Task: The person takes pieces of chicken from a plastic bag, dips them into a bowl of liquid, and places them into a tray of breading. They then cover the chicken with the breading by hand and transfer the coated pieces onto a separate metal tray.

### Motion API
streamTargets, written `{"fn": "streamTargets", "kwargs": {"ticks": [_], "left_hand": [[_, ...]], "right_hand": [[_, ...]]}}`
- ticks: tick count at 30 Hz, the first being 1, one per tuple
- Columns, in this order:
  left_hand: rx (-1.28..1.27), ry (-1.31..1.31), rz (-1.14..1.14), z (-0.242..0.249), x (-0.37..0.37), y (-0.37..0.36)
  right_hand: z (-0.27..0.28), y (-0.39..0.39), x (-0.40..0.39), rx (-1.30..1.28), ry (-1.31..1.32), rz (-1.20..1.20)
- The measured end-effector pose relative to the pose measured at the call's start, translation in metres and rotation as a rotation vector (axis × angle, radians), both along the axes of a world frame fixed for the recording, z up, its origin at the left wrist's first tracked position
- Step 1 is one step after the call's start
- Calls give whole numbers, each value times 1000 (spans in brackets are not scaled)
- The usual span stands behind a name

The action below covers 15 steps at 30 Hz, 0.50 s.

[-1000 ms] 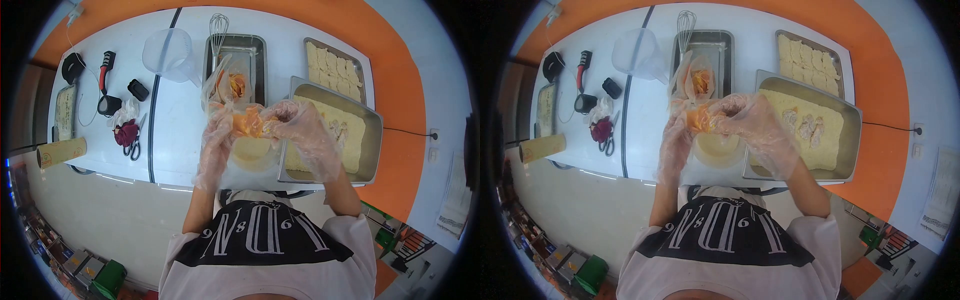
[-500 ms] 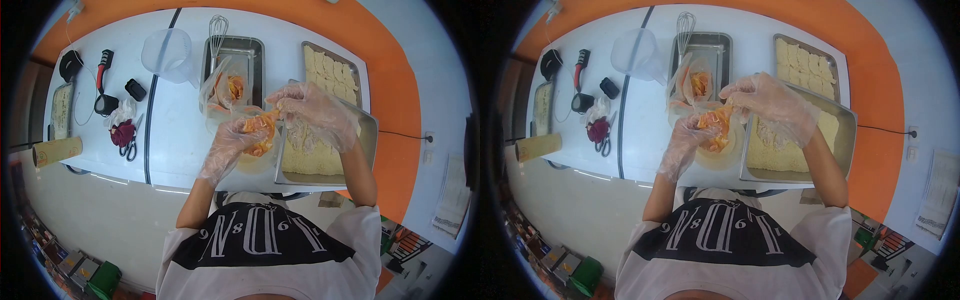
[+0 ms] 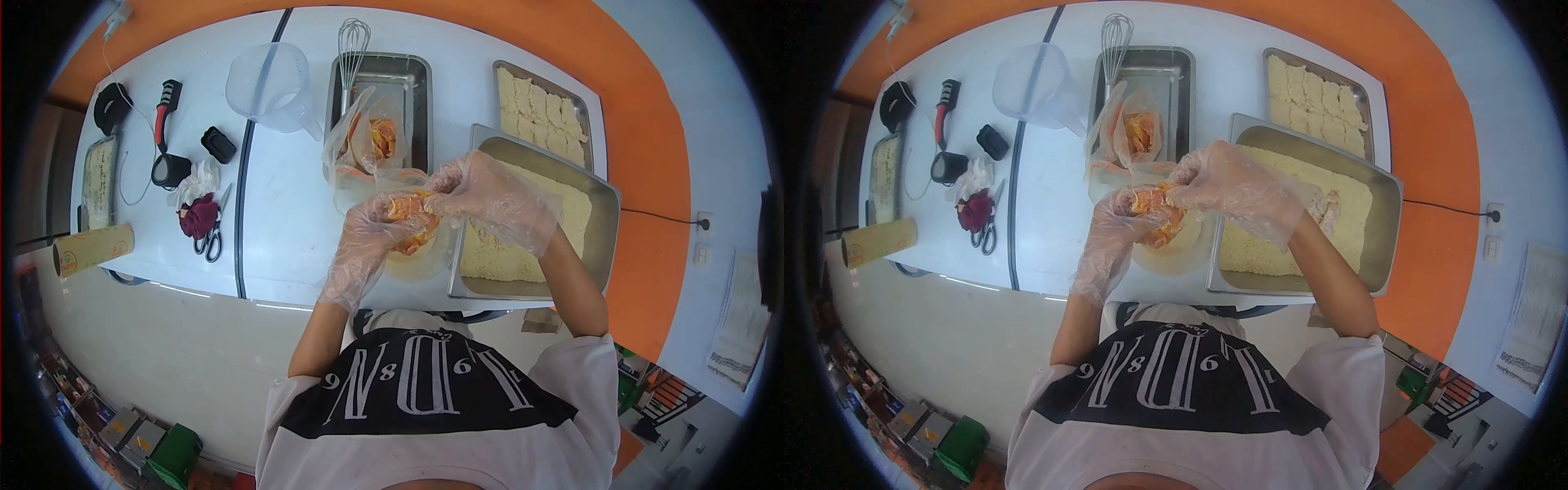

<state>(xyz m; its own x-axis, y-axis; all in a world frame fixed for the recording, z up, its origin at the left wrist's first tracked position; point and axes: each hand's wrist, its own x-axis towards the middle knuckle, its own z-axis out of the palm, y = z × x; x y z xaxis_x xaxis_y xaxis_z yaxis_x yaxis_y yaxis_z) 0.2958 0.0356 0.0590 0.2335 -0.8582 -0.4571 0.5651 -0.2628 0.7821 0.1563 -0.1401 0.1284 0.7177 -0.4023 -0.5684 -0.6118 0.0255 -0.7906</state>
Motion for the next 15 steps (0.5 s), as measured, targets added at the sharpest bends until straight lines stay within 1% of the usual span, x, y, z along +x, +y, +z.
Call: {"fn": "streamTargets", "kwargs": {"ticks": [2, 4, 8, 10, 14, 15], "left_hand": [[27, -21, 24, -1, -2, -1], [3, -22, 62, -1, -3, 0], [-3, -18, 42, -7, -2, 3], [-91, -17, 59, -13, -2, 5], [-72, 17, 84, -19, -2, 12], [-59, -40, 117, -17, -1, 15]], "right_hand": [[-2, -2, -1, -49, -7, 21], [-2, -3, -2, -252, -36, 134], [29, 7, 3, -269, 10, 137], [41, 13, 4, -290, 1, 113], [58, 20, 8, -378, 21, 164], [62, 22, 9, -400, 37, 184]]}}
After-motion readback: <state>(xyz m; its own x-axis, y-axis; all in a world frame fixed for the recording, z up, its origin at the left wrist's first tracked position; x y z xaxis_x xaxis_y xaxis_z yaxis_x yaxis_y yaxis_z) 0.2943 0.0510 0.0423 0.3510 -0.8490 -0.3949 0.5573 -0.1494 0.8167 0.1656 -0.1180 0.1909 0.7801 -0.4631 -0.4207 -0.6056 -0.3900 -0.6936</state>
